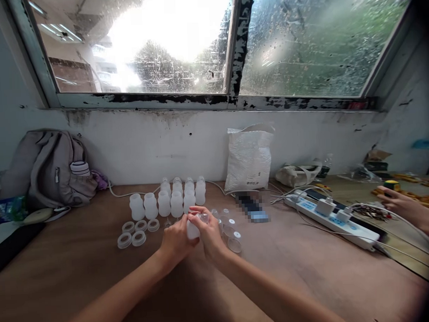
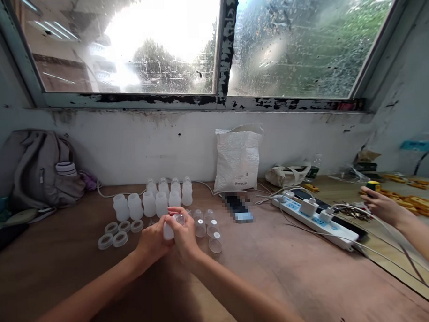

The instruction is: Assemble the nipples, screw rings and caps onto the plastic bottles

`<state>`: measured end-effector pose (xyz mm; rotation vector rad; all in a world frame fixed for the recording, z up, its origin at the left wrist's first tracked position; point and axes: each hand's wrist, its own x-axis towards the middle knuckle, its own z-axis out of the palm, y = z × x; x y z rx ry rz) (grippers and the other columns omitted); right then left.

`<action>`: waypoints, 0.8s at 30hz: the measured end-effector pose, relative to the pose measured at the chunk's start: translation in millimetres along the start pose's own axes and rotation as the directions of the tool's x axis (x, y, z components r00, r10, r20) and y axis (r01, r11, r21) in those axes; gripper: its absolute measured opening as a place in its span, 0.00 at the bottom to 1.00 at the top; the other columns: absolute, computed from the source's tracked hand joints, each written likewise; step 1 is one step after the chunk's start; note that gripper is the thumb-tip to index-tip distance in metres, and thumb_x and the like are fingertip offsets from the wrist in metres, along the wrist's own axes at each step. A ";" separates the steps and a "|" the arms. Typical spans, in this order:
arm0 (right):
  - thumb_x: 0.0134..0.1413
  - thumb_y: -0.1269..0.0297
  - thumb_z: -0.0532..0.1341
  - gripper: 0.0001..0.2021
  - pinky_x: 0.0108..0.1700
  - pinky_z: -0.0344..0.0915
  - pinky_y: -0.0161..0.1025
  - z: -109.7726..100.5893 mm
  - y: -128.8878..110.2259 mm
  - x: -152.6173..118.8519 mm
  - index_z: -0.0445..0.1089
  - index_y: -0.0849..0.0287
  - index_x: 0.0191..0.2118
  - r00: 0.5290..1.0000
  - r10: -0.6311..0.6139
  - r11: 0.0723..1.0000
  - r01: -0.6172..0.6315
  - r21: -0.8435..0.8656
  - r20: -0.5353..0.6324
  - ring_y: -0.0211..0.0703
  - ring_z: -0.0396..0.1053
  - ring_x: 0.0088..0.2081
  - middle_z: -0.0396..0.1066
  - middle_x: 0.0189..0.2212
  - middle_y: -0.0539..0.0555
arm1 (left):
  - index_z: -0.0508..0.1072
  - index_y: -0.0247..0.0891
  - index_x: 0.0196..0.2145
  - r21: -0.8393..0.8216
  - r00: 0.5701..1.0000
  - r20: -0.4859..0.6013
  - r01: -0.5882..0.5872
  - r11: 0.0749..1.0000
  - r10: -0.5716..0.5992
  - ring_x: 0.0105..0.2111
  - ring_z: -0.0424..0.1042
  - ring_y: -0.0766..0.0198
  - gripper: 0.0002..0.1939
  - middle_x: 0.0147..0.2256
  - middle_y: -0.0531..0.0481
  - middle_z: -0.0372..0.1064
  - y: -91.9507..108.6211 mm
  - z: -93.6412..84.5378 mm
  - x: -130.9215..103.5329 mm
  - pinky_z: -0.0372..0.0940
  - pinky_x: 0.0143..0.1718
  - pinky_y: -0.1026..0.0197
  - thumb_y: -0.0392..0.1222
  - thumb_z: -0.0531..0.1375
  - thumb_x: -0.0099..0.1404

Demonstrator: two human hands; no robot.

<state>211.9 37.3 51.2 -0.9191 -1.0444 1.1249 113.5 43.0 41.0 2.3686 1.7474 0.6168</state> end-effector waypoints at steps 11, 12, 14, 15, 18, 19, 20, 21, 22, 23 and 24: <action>0.44 0.63 0.62 0.17 0.46 0.55 0.45 -97.8 -31.2 -15.0 0.64 0.56 0.43 0.902 -0.248 0.609 0.428 -0.668 0.353 0.48 0.60 0.42 0.63 0.38 0.56 | 0.63 0.39 0.35 -0.444 0.997 0.037 -0.049 0.895 0.073 0.28 0.67 0.62 0.14 0.28 0.53 0.67 -38.7 -23.8 -46.2 0.57 0.27 0.66 0.47 0.58 0.52; 0.45 0.65 0.61 0.15 0.47 0.54 0.47 -111.1 -27.2 -15.4 0.65 0.57 0.42 0.900 -0.272 0.510 0.436 -0.742 0.341 0.49 0.59 0.42 0.63 0.38 0.57 | 0.62 0.39 0.35 -0.417 0.997 0.047 -0.034 0.908 0.059 0.27 0.67 0.62 0.14 0.27 0.53 0.67 -44.3 -24.8 -47.6 0.57 0.27 0.66 0.46 0.58 0.52; 0.45 0.65 0.60 0.13 0.46 0.54 0.48 -131.8 -17.4 -16.9 0.67 0.57 0.41 0.919 -0.223 0.412 0.392 -0.822 0.327 0.51 0.59 0.42 0.63 0.37 0.57 | 0.62 0.39 0.34 -0.371 0.997 0.061 -0.012 0.929 0.037 0.27 0.67 0.62 0.13 0.26 0.54 0.66 -51.7 -23.7 -48.9 0.56 0.27 0.66 0.44 0.58 0.51; 0.46 0.65 0.59 0.13 0.46 0.55 0.48 -138.3 -13.0 -18.1 0.67 0.57 0.40 0.927 -0.175 0.406 0.376 -0.833 0.333 0.52 0.59 0.43 0.63 0.37 0.57 | 0.61 0.40 0.34 -0.364 0.997 0.063 -0.009 0.931 0.035 0.27 0.67 0.62 0.13 0.26 0.54 0.66 -53.4 -21.6 -49.0 0.56 0.27 0.66 0.44 0.58 0.51; 0.47 0.65 0.58 0.12 0.44 0.58 0.45 -141.3 -7.3 -22.2 0.67 0.57 0.40 0.928 -0.064 0.511 0.347 -0.786 0.368 0.49 0.61 0.41 0.64 0.38 0.57 | 0.60 0.39 0.32 -0.420 0.998 0.045 -0.015 0.907 0.037 0.27 0.66 0.64 0.11 0.26 0.54 0.64 -53.4 -11.6 -48.5 0.56 0.27 0.67 0.42 0.58 0.51; 0.46 0.65 0.59 0.12 0.41 0.59 0.43 -137.4 -8.6 -23.1 0.67 0.57 0.40 0.925 -0.027 0.574 0.325 -0.751 0.380 0.48 0.62 0.38 0.65 0.37 0.56 | 0.60 0.39 0.32 -0.449 0.999 0.029 -0.017 0.893 0.034 0.27 0.65 0.64 0.11 0.26 0.55 0.64 -52.8 -8.2 -48.4 0.56 0.27 0.67 0.42 0.58 0.51; 0.46 0.64 0.60 0.12 0.38 0.60 0.42 -131.7 -11.4 -23.4 0.67 0.57 0.39 0.920 0.013 0.646 0.291 -0.706 0.391 0.45 0.63 0.36 0.65 0.36 0.55 | 0.60 0.38 0.31 -0.474 0.999 0.012 -0.021 0.880 0.030 0.26 0.64 0.65 0.11 0.26 0.55 0.63 -52.1 -5.4 -48.3 0.56 0.27 0.67 0.42 0.57 0.51; 0.45 0.63 0.62 0.12 0.36 0.61 0.40 -124.6 -15.3 -23.3 0.67 0.57 0.39 0.915 0.049 0.719 0.246 -0.650 0.401 0.43 0.63 0.33 0.66 0.35 0.54 | 0.60 0.38 0.31 -0.494 1.000 -0.003 -0.027 0.869 0.030 0.26 0.64 0.65 0.10 0.26 0.55 0.63 -51.7 -3.4 -48.2 0.56 0.27 0.67 0.41 0.57 0.51; 0.44 0.62 0.63 0.14 0.34 0.61 0.38 -116.5 -19.9 -22.6 0.67 0.58 0.39 0.908 0.076 0.791 0.196 -0.580 0.411 0.41 0.63 0.32 0.66 0.34 0.52 | 0.60 0.38 0.31 -0.508 0.999 -0.010 -0.038 0.861 0.038 0.26 0.64 0.66 0.10 0.25 0.55 0.63 -51.5 -2.2 -48.1 0.57 0.27 0.67 0.41 0.57 0.51; 0.43 0.61 0.64 0.15 0.33 0.61 0.37 -108.0 -24.9 -21.7 0.66 0.59 0.39 0.905 0.084 0.851 0.153 -0.502 0.418 0.40 0.63 0.31 0.66 0.33 0.52 | 0.60 0.38 0.32 -0.516 0.998 -0.008 -0.053 0.855 0.057 0.26 0.64 0.66 0.10 0.26 0.55 0.63 -51.5 -1.7 -47.9 0.57 0.28 0.67 0.40 0.57 0.51; 0.43 0.60 0.64 0.16 0.33 0.61 0.36 -99.5 -30.1 -20.4 0.65 0.59 0.39 0.907 0.071 0.896 0.124 -0.426 0.414 0.39 0.64 0.32 0.66 0.33 0.51 | 0.60 0.38 0.32 -0.520 0.997 -0.002 -0.068 0.852 0.079 0.26 0.64 0.66 0.10 0.26 0.55 0.63 -51.5 -1.8 -47.5 0.57 0.28 0.67 0.40 0.57 0.51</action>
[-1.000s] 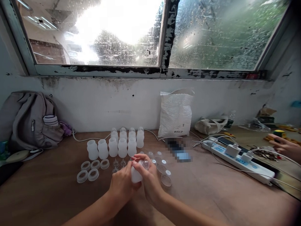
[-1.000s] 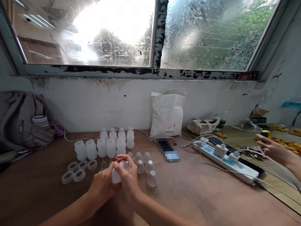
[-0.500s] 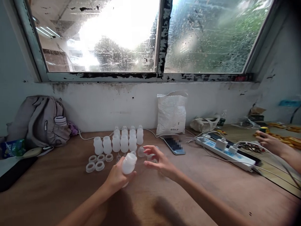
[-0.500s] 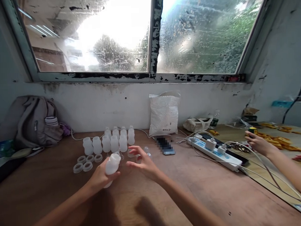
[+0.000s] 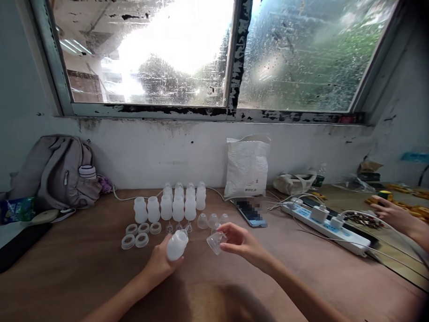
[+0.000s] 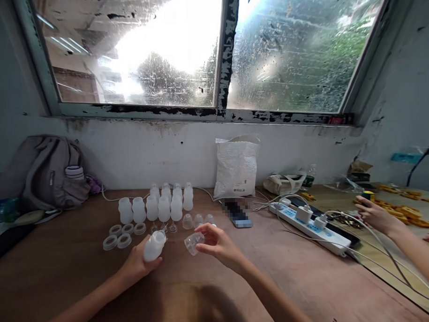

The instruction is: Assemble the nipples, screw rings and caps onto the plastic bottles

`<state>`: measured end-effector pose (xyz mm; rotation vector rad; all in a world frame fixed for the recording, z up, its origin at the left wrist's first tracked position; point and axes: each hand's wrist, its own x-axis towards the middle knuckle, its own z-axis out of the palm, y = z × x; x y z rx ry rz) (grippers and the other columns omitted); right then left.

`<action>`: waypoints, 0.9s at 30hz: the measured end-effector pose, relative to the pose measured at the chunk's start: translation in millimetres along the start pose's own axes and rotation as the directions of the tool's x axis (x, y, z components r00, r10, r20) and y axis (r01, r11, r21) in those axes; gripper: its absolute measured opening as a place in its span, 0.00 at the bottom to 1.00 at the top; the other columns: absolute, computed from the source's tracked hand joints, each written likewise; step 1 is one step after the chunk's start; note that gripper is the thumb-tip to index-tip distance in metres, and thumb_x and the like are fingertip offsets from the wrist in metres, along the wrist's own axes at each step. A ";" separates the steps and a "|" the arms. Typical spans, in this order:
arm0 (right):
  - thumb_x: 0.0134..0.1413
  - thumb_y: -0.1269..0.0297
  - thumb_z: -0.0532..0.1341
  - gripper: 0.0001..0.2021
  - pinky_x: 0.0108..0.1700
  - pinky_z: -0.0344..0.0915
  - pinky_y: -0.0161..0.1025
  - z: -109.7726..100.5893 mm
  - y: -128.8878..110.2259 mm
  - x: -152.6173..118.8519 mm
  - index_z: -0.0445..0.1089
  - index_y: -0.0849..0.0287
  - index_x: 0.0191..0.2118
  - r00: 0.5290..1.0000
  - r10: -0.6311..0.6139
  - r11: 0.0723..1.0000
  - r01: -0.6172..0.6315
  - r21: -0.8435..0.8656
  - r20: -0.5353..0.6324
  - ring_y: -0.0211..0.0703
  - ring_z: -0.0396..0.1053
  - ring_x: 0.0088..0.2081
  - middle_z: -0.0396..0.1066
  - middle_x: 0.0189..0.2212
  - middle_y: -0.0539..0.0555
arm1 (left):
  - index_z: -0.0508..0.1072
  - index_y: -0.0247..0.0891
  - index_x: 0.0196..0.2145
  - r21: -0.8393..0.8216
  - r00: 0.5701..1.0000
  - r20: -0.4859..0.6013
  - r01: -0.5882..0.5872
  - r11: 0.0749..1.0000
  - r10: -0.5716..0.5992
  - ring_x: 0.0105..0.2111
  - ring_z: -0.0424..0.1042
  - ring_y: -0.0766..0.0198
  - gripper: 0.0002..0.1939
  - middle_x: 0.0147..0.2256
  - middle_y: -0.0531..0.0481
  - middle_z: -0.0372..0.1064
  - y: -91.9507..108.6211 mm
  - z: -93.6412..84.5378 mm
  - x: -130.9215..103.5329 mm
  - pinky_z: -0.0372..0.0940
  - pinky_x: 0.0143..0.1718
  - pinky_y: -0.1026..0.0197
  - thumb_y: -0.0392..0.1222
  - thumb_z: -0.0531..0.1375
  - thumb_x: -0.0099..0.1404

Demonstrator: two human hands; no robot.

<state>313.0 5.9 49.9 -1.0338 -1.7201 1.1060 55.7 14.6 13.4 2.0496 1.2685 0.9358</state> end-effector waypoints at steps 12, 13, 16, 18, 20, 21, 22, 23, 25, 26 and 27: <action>0.43 0.63 0.65 0.15 0.35 0.63 0.34 15.9 -13.2 20.1 0.64 0.58 0.38 0.997 -0.004 0.976 0.019 0.216 -0.071 0.37 0.65 0.34 0.65 0.35 0.51 | 0.64 0.39 0.32 0.145 0.987 0.158 -0.029 0.989 0.006 0.26 0.68 0.62 0.13 0.26 0.53 0.68 0.3 6.7 16.6 0.54 0.23 0.67 0.36 0.59 0.45; 0.43 0.63 0.65 0.15 0.36 0.63 0.34 16.1 -8.3 19.2 0.64 0.58 0.38 0.998 -0.001 0.977 0.015 0.215 -0.069 0.38 0.65 0.35 0.65 0.36 0.51 | 0.64 0.39 0.32 0.152 0.985 0.172 -0.039 0.988 0.012 0.26 0.68 0.61 0.14 0.26 0.53 0.68 0.9 6.9 17.6 0.53 0.23 0.67 0.37 0.59 0.45; 0.43 0.63 0.65 0.16 0.39 0.63 0.37 17.2 1.2 17.0 0.64 0.58 0.39 0.998 0.012 0.977 0.000 0.211 -0.055 0.41 0.65 0.37 0.66 0.37 0.52 | 0.65 0.40 0.32 0.158 0.977 0.212 -0.042 0.987 0.008 0.26 0.69 0.60 0.14 0.27 0.53 0.69 3.3 6.4 20.8 0.53 0.23 0.67 0.38 0.60 0.45; 0.43 0.62 0.65 0.16 0.39 0.63 0.38 17.9 2.7 15.8 0.65 0.58 0.39 0.999 0.014 0.979 -0.005 0.202 -0.042 0.42 0.65 0.37 0.66 0.36 0.52 | 0.65 0.41 0.34 0.155 0.973 0.232 -0.032 0.987 -0.005 0.27 0.69 0.60 0.15 0.28 0.52 0.69 5.1 5.8 22.7 0.54 0.23 0.67 0.39 0.60 0.45; 0.44 0.61 0.64 0.16 0.39 0.64 0.38 18.5 2.7 14.7 0.65 0.58 0.41 1.000 0.010 0.979 -0.008 0.204 -0.010 0.42 0.65 0.37 0.66 0.36 0.53 | 0.64 0.42 0.35 0.166 0.967 0.253 -0.022 0.986 -0.021 0.28 0.69 0.59 0.15 0.29 0.52 0.69 6.8 5.4 23.9 0.54 0.23 0.67 0.40 0.60 0.46; 0.45 0.61 0.64 0.16 0.39 0.64 0.38 18.8 2.9 14.0 0.65 0.58 0.41 1.000 0.007 0.978 -0.009 0.209 0.010 0.43 0.66 0.37 0.66 0.36 0.53 | 0.64 0.42 0.35 0.178 0.965 0.262 -0.020 0.984 -0.028 0.28 0.69 0.59 0.15 0.29 0.53 0.69 7.7 5.5 24.2 0.54 0.23 0.67 0.41 0.59 0.47; 0.45 0.62 0.63 0.16 0.39 0.64 0.38 19.1 3.5 13.4 0.65 0.57 0.42 1.000 0.002 0.977 -0.007 0.213 0.026 0.43 0.66 0.38 0.66 0.37 0.53 | 0.63 0.42 0.35 0.195 0.962 0.269 -0.021 0.981 -0.033 0.28 0.69 0.60 0.15 0.29 0.53 0.69 8.6 5.8 24.2 0.54 0.23 0.67 0.42 0.59 0.47; 0.46 0.62 0.63 0.16 0.40 0.64 0.38 19.4 4.5 12.7 0.65 0.57 0.42 0.999 -0.006 0.977 -0.002 0.213 0.034 0.43 0.65 0.38 0.66 0.37 0.53 | 0.62 0.42 0.35 0.213 0.961 0.274 -0.023 0.977 -0.038 0.28 0.69 0.60 0.15 0.29 0.53 0.69 9.6 6.3 24.0 0.54 0.24 0.67 0.42 0.59 0.48; 0.47 0.63 0.63 0.15 0.41 0.64 0.37 20.2 7.5 11.5 0.65 0.56 0.42 0.999 -0.022 0.981 0.014 0.194 0.035 0.42 0.65 0.39 0.66 0.38 0.53 | 0.59 0.42 0.37 0.252 0.961 0.273 -0.026 0.967 -0.045 0.28 0.69 0.60 0.17 0.29 0.53 0.68 11.6 7.2 23.3 0.54 0.25 0.66 0.43 0.59 0.48; 0.47 0.63 0.62 0.14 0.41 0.63 0.37 20.6 9.1 11.0 0.65 0.56 0.42 0.999 -0.028 0.983 0.021 0.181 0.036 0.42 0.65 0.40 0.66 0.38 0.53 | 0.58 0.42 0.38 0.267 0.961 0.271 -0.027 0.963 -0.048 0.28 0.69 0.59 0.19 0.29 0.53 0.68 12.7 7.5 23.0 0.54 0.25 0.66 0.44 0.59 0.48; 0.47 0.64 0.62 0.14 0.41 0.63 0.36 21.0 10.5 10.5 0.65 0.56 0.43 0.999 -0.032 0.985 0.025 0.169 0.039 0.42 0.65 0.40 0.66 0.38 0.53 | 0.57 0.42 0.38 0.276 0.961 0.270 -0.028 0.961 -0.050 0.28 0.69 0.59 0.20 0.29 0.53 0.68 13.8 7.7 22.7 0.54 0.26 0.66 0.45 0.59 0.48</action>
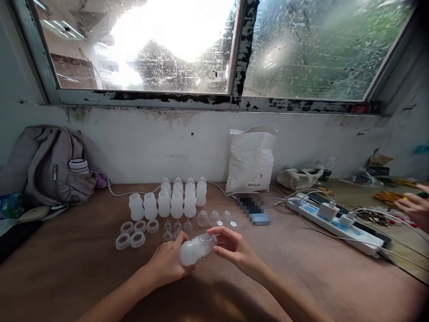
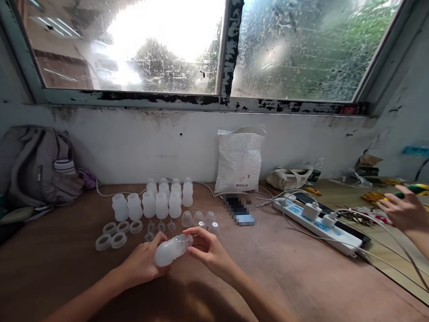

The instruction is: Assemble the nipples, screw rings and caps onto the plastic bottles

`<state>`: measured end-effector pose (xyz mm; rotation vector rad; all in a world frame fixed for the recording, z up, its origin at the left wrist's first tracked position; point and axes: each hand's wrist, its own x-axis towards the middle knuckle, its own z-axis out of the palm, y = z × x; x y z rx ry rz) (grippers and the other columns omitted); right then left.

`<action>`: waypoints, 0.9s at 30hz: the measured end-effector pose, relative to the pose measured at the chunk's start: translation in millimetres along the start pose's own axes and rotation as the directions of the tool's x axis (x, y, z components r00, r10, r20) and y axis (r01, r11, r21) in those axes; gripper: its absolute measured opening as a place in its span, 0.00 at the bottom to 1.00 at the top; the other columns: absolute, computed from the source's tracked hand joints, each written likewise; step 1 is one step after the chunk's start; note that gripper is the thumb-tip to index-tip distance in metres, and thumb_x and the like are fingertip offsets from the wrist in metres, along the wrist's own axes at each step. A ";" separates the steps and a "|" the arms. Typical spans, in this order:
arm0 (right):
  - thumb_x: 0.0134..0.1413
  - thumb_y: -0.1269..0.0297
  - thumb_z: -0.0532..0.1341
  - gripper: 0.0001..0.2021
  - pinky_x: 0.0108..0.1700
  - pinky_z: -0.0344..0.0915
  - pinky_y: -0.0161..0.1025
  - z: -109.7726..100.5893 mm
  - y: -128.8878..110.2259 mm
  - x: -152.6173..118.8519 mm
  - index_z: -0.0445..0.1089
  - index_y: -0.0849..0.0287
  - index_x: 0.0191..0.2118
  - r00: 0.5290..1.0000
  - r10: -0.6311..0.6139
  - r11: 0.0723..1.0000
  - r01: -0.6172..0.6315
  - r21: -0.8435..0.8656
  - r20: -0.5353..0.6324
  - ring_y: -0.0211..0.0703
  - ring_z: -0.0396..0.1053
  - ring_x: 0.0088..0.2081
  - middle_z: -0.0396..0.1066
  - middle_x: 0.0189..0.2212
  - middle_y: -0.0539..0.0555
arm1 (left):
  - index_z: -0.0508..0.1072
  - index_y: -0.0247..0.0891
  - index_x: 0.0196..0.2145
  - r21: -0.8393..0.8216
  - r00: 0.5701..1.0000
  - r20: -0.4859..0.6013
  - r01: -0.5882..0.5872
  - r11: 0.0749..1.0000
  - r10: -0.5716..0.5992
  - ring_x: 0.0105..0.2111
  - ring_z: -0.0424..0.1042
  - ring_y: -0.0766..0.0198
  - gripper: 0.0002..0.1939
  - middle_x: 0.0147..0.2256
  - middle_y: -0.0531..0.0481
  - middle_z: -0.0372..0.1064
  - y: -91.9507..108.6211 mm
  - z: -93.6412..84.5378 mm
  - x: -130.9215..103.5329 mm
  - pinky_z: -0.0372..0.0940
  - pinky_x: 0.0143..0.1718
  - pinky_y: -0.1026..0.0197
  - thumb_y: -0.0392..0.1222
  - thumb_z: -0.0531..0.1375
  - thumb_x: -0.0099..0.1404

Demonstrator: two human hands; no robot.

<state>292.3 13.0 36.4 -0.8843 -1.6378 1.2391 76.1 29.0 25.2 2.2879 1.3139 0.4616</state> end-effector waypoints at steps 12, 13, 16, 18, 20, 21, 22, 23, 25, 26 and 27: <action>0.45 0.63 0.64 0.14 0.39 0.63 0.38 0.5 5.4 -1.1 0.65 0.59 0.39 0.999 0.048 0.998 -0.048 0.050 0.006 0.42 0.65 0.37 0.67 0.34 0.53 | 0.58 0.40 0.36 -0.117 0.949 -0.266 -0.207 0.971 0.170 0.34 0.65 0.62 0.23 0.37 0.50 0.61 -7.5 12.1 -5.9 0.62 0.33 0.62 0.47 0.64 0.45; 0.44 0.63 0.64 0.14 0.39 0.63 0.38 -0.5 5.6 -1.0 0.65 0.59 0.39 0.998 0.061 0.996 -0.061 0.063 0.008 0.41 0.64 0.36 0.67 0.33 0.52 | 0.60 0.40 0.36 -0.096 0.939 -0.285 -0.228 0.969 0.193 0.34 0.65 0.62 0.21 0.37 0.50 0.61 -9.2 13.7 -6.6 0.62 0.33 0.61 0.46 0.63 0.46; 0.44 0.59 0.64 0.12 0.36 0.64 0.38 -2.7 6.4 -1.1 0.66 0.60 0.34 0.990 0.142 0.977 -0.144 0.157 0.025 0.40 0.64 0.34 0.65 0.31 0.51 | 0.63 0.43 0.40 -0.043 0.924 -0.295 -0.267 0.963 0.243 0.35 0.67 0.61 0.21 0.38 0.50 0.63 -12.8 15.9 -9.1 0.63 0.35 0.61 0.48 0.62 0.49; 0.47 0.55 0.61 0.12 0.32 0.64 0.37 -1.1 8.8 -1.4 0.66 0.61 0.31 0.976 0.217 0.943 -0.217 0.252 0.026 0.39 0.63 0.32 0.64 0.29 0.51 | 0.64 0.44 0.43 -0.018 0.917 -0.278 -0.303 0.953 0.286 0.36 0.68 0.61 0.23 0.39 0.49 0.65 -12.9 16.5 -11.1 0.64 0.37 0.61 0.49 0.62 0.50; 0.50 0.52 0.57 0.16 0.30 0.62 0.35 4.6 12.9 -2.1 0.66 0.63 0.27 0.963 0.268 0.909 -0.253 0.333 -0.001 0.37 0.62 0.29 0.64 0.27 0.52 | 0.65 0.43 0.44 0.006 0.901 -0.266 -0.353 0.935 0.342 0.37 0.68 0.60 0.24 0.39 0.49 0.67 -10.5 17.6 -13.5 0.65 0.37 0.61 0.50 0.62 0.50; 0.51 0.52 0.56 0.17 0.29 0.61 0.34 8.9 15.3 -2.8 0.66 0.63 0.26 0.960 0.278 0.899 -0.250 0.360 -0.026 0.37 0.61 0.28 0.64 0.26 0.52 | 0.65 0.42 0.44 0.018 0.891 -0.267 -0.376 0.927 0.367 0.37 0.69 0.60 0.24 0.39 0.48 0.67 -8.6 18.4 -14.9 0.65 0.37 0.60 0.51 0.62 0.50; 0.51 0.51 0.55 0.18 0.30 0.60 0.33 13.9 17.6 -3.7 0.66 0.64 0.25 0.958 0.282 0.893 -0.245 0.378 -0.044 0.37 0.61 0.28 0.64 0.26 0.52 | 0.65 0.41 0.44 0.030 0.881 -0.271 -0.395 0.918 0.388 0.36 0.69 0.60 0.25 0.39 0.48 0.68 -6.5 19.5 -16.3 0.66 0.37 0.60 0.51 0.62 0.50; 0.52 0.51 0.54 0.19 0.30 0.59 0.33 19.1 19.6 -4.9 0.67 0.64 0.26 0.957 0.286 0.888 -0.246 0.390 -0.050 0.37 0.61 0.28 0.64 0.26 0.53 | 0.65 0.41 0.44 0.041 0.870 -0.276 -0.414 0.909 0.409 0.36 0.69 0.59 0.25 0.38 0.47 0.68 -4.3 20.8 -17.8 0.66 0.37 0.60 0.51 0.62 0.50; 0.54 0.51 0.51 0.20 0.30 0.58 0.33 28.9 22.1 -7.8 0.67 0.65 0.28 0.956 0.293 0.882 -0.260 0.393 -0.027 0.38 0.61 0.28 0.64 0.26 0.54 | 0.65 0.40 0.44 0.053 0.848 -0.286 -0.452 0.891 0.447 0.35 0.70 0.59 0.25 0.38 0.47 0.69 -0.9 23.7 -20.4 0.67 0.36 0.60 0.51 0.62 0.50; 0.55 0.52 0.51 0.20 0.30 0.57 0.33 32.9 22.6 -9.5 0.68 0.64 0.29 0.958 0.284 0.889 -0.255 0.381 -0.021 0.38 0.60 0.28 0.64 0.26 0.54 | 0.65 0.39 0.44 0.055 0.835 -0.295 -0.471 0.880 0.465 0.35 0.70 0.59 0.25 0.38 0.47 0.69 0.1 25.4 -21.5 0.67 0.36 0.60 0.51 0.62 0.50; 0.55 0.53 0.51 0.19 0.29 0.56 0.33 35.9 22.8 -11.2 0.67 0.64 0.29 0.964 0.266 0.902 -0.240 0.360 -0.024 0.38 0.60 0.28 0.64 0.26 0.53 | 0.65 0.39 0.44 0.057 0.820 -0.307 -0.490 0.870 0.483 0.34 0.70 0.60 0.25 0.37 0.47 0.69 0.6 27.1 -22.2 0.67 0.35 0.60 0.51 0.62 0.50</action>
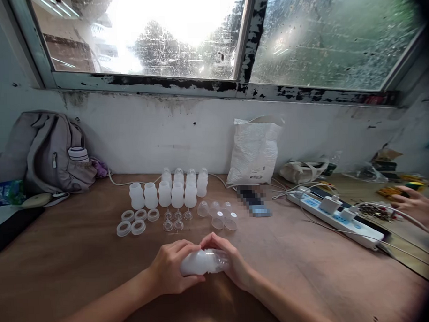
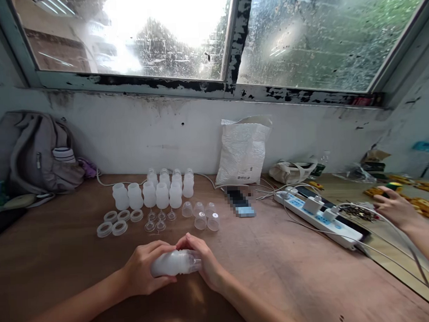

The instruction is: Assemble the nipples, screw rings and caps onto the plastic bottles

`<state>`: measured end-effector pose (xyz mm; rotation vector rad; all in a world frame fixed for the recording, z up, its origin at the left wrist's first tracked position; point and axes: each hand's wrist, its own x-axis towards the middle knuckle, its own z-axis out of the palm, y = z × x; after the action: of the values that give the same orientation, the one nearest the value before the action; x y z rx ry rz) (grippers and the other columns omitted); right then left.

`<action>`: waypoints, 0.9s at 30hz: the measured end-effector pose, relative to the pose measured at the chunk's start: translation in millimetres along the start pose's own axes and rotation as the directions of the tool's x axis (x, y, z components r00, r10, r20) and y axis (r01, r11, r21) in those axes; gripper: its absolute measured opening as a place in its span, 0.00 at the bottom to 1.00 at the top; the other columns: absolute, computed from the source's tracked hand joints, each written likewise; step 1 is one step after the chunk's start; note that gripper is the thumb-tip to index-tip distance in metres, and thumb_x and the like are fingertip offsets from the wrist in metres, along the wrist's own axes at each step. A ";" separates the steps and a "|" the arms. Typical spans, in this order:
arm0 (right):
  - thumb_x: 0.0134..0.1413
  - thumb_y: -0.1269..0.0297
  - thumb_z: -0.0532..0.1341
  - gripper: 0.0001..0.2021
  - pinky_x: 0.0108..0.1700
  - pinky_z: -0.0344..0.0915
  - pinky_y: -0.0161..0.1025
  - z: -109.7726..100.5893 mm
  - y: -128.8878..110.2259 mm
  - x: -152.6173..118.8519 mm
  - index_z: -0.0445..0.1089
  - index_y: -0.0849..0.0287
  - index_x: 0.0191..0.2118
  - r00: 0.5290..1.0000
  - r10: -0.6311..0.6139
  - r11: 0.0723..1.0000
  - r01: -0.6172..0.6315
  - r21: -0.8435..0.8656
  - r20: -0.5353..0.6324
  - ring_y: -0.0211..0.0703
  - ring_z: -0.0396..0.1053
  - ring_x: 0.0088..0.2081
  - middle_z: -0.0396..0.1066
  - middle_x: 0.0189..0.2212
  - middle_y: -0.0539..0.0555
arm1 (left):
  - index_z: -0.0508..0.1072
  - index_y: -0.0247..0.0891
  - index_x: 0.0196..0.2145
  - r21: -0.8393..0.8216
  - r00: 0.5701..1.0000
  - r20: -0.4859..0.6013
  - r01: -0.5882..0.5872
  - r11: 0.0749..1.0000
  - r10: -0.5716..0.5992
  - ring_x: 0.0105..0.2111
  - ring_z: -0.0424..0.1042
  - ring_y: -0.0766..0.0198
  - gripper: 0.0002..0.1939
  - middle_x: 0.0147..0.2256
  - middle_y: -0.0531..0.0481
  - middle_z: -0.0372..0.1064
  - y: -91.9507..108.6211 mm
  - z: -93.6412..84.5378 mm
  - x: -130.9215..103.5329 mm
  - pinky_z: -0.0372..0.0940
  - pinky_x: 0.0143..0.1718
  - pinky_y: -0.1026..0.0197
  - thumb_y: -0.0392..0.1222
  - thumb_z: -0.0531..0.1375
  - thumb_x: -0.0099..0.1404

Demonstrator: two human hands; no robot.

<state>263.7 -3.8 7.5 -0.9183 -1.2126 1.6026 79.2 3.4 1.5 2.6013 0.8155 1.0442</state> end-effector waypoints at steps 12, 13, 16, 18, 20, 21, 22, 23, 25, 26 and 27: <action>0.52 0.59 0.53 0.11 0.36 0.56 0.34 4.7 6.8 -13.8 0.64 0.61 0.30 0.983 -0.170 0.971 0.179 -0.159 0.074 0.40 0.59 0.33 0.62 0.30 0.52 | 0.63 0.35 0.44 0.035 0.967 -0.099 -0.231 0.972 0.234 0.29 0.72 0.58 0.24 0.34 0.44 0.72 9.4 -1.1 -2.6 0.66 0.29 0.58 0.46 0.60 0.50; 0.52 0.58 0.53 0.11 0.36 0.56 0.35 5.2 6.6 -13.6 0.65 0.61 0.30 0.983 -0.158 0.973 0.170 -0.153 0.090 0.41 0.59 0.33 0.63 0.30 0.53 | 0.62 0.35 0.44 0.042 0.967 -0.089 -0.236 0.971 0.239 0.29 0.72 0.58 0.24 0.34 0.44 0.72 10.8 -2.5 -2.5 0.66 0.28 0.58 0.46 0.60 0.50; 0.52 0.58 0.53 0.11 0.38 0.56 0.36 5.8 4.8 -12.5 0.65 0.61 0.31 0.985 -0.137 0.978 0.152 -0.143 0.104 0.44 0.60 0.36 0.64 0.32 0.54 | 0.61 0.37 0.45 0.045 0.977 -0.056 -0.203 0.978 0.205 0.30 0.72 0.57 0.23 0.34 0.44 0.72 13.8 -4.2 -2.6 0.66 0.29 0.57 0.45 0.59 0.51; 0.52 0.58 0.53 0.11 0.41 0.56 0.37 6.1 3.6 -12.2 0.66 0.60 0.31 0.986 -0.139 0.979 0.151 -0.140 0.094 0.45 0.61 0.37 0.65 0.33 0.55 | 0.61 0.37 0.45 0.034 0.983 -0.046 -0.175 0.984 0.177 0.31 0.71 0.56 0.23 0.35 0.43 0.72 14.5 -3.3 -3.2 0.66 0.30 0.57 0.45 0.58 0.52; 0.52 0.58 0.53 0.11 0.43 0.56 0.38 6.8 2.7 -12.8 0.67 0.60 0.32 0.988 -0.136 0.981 0.144 -0.127 0.075 0.46 0.61 0.39 0.65 0.34 0.55 | 0.61 0.37 0.45 0.012 0.985 -0.052 -0.164 0.986 0.164 0.32 0.71 0.56 0.23 0.35 0.42 0.71 14.8 -1.8 -4.2 0.66 0.30 0.57 0.45 0.58 0.52; 0.51 0.58 0.54 0.11 0.44 0.55 0.38 7.5 2.2 -13.4 0.67 0.60 0.32 0.988 -0.137 0.982 0.145 -0.118 0.066 0.47 0.61 0.40 0.65 0.35 0.55 | 0.61 0.38 0.45 0.001 0.986 -0.051 -0.157 0.988 0.157 0.32 0.71 0.56 0.23 0.36 0.42 0.71 15.1 -1.0 -4.9 0.66 0.30 0.57 0.45 0.58 0.52; 0.51 0.58 0.54 0.11 0.44 0.55 0.39 8.2 1.7 -14.1 0.68 0.60 0.32 0.988 -0.142 0.983 0.148 -0.108 0.060 0.47 0.61 0.41 0.65 0.35 0.55 | 0.61 0.38 0.45 -0.010 0.988 -0.048 -0.148 0.989 0.147 0.32 0.71 0.56 0.23 0.36 0.43 0.71 15.5 -0.2 -5.6 0.66 0.30 0.57 0.45 0.58 0.51; 0.51 0.58 0.54 0.11 0.44 0.55 0.39 9.2 0.8 -14.8 0.68 0.60 0.33 0.987 -0.148 0.984 0.153 -0.095 0.057 0.47 0.61 0.41 0.65 0.36 0.55 | 0.61 0.38 0.45 -0.020 0.989 -0.048 -0.138 0.990 0.137 0.32 0.71 0.56 0.23 0.36 0.43 0.70 16.1 0.6 -6.5 0.66 0.31 0.57 0.45 0.59 0.51; 0.51 0.59 0.54 0.11 0.43 0.56 0.38 11.5 -2.1 -15.7 0.69 0.60 0.33 0.984 -0.172 0.982 0.175 -0.066 0.050 0.46 0.61 0.40 0.65 0.35 0.55 | 0.62 0.39 0.44 -0.044 0.993 -0.058 -0.104 0.994 0.102 0.31 0.70 0.57 0.23 0.36 0.44 0.70 18.4 2.8 -8.1 0.66 0.31 0.57 0.45 0.59 0.50; 0.51 0.59 0.55 0.10 0.42 0.57 0.37 12.6 -4.2 -15.7 0.69 0.59 0.33 0.982 -0.182 0.982 0.184 -0.048 0.046 0.45 0.62 0.38 0.65 0.36 0.55 | 0.62 0.39 0.43 -0.060 0.995 -0.071 -0.078 0.995 0.074 0.31 0.70 0.57 0.22 0.36 0.44 0.69 20.1 4.2 -8.7 0.66 0.32 0.57 0.44 0.60 0.49; 0.52 0.59 0.55 0.10 0.40 0.58 0.36 13.8 -6.9 -15.3 0.69 0.59 0.32 0.981 -0.187 0.982 0.189 -0.029 0.042 0.43 0.62 0.36 0.64 0.36 0.55 | 0.62 0.40 0.43 -0.080 0.995 -0.089 -0.045 0.996 0.038 0.32 0.70 0.57 0.22 0.36 0.45 0.69 22.1 5.8 -9.0 0.66 0.32 0.57 0.43 0.60 0.49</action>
<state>257.4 -21.7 18.2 -0.7715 -1.3160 1.4595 87.0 -19.9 0.9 2.5298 0.7244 1.1851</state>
